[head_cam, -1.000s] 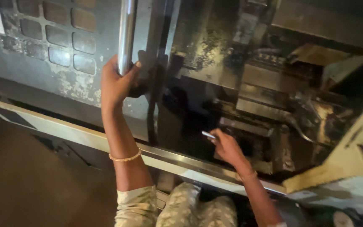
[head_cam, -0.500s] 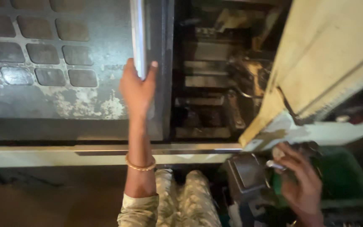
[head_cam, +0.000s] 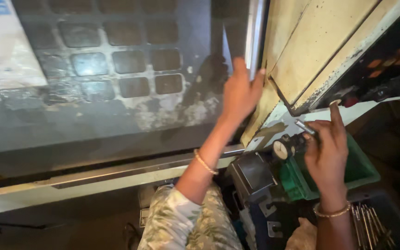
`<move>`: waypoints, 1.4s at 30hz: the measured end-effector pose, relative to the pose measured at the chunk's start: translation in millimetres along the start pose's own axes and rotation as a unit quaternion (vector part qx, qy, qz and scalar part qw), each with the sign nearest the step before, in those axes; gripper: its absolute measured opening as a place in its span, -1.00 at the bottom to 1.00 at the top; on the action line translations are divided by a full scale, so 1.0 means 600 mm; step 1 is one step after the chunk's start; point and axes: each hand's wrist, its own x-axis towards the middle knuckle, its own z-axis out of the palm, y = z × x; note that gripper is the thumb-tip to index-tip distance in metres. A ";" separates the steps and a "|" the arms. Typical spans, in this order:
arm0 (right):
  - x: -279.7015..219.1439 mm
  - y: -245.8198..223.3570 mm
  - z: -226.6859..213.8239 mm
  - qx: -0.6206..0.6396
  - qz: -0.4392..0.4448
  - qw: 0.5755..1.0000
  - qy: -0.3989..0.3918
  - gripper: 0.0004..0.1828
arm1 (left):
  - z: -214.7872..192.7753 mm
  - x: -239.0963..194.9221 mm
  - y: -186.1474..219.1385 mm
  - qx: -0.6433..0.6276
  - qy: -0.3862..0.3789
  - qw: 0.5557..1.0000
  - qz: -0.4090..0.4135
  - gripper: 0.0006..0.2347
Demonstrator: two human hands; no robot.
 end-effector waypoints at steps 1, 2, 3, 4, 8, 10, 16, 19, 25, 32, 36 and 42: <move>0.003 -0.003 0.004 -0.016 -0.008 1.000 0.003 -0.70 | 0.017 0.001 0.004 -0.006 -0.006 1.000 -0.005 -0.66; 0.008 -0.009 0.008 -0.031 0.006 0.999 0.005 -0.70 | 0.032 0.001 0.009 -0.015 -0.011 1.000 -0.010 -0.65; 0.009 -0.018 0.014 -0.046 0.020 0.999 0.008 -0.70 | 0.041 0.000 0.012 -0.024 -0.016 0.999 -0.015 -0.64; 0.008 -0.029 0.021 -0.062 0.033 0.997 0.011 -0.69 | 0.045 -0.003 0.014 -0.028 -0.005 1.000 -0.005 -0.63; 0.011 -0.043 0.028 -0.075 0.047 0.996 0.024 -0.70 | 0.056 -0.011 0.017 -0.016 0.049 0.998 0.038 -0.61; 0.016 -0.032 0.024 -0.102 0.015 0.994 0.046 -0.66 | 0.064 -0.011 0.012 -0.001 0.070 0.996 0.056 -0.61; 0.001 0.031 -0.009 -0.016 0.134 0.991 -0.019 -0.73 | 0.072 -0.012 -0.014 -0.031 0.068 0.995 0.071 -0.64; -0.049 0.089 -0.034 0.103 0.058 0.993 -0.013 -0.74 | 0.067 -0.009 -0.015 -0.050 0.060 0.994 0.080 -0.63; -0.260 0.259 -0.028 -0.145 0.142 0.974 0.099 -0.84 | 0.070 -0.014 -0.018 -0.058 0.056 0.994 0.069 -0.61; -0.419 0.315 -0.036 -0.387 0.322 0.851 -0.149 -0.67 | 0.080 -0.014 -0.023 -0.062 0.077 0.993 0.068 -0.59; -0.430 0.249 0.005 -0.088 0.395 0.914 -0.038 -0.66 | 0.083 -0.015 -0.028 -0.053 0.085 0.992 0.071 -0.55; -0.418 0.098 0.161 0.291 0.458 0.840 0.031 -0.72 | 0.082 -0.016 -0.036 -0.074 0.060 0.994 0.059 -0.53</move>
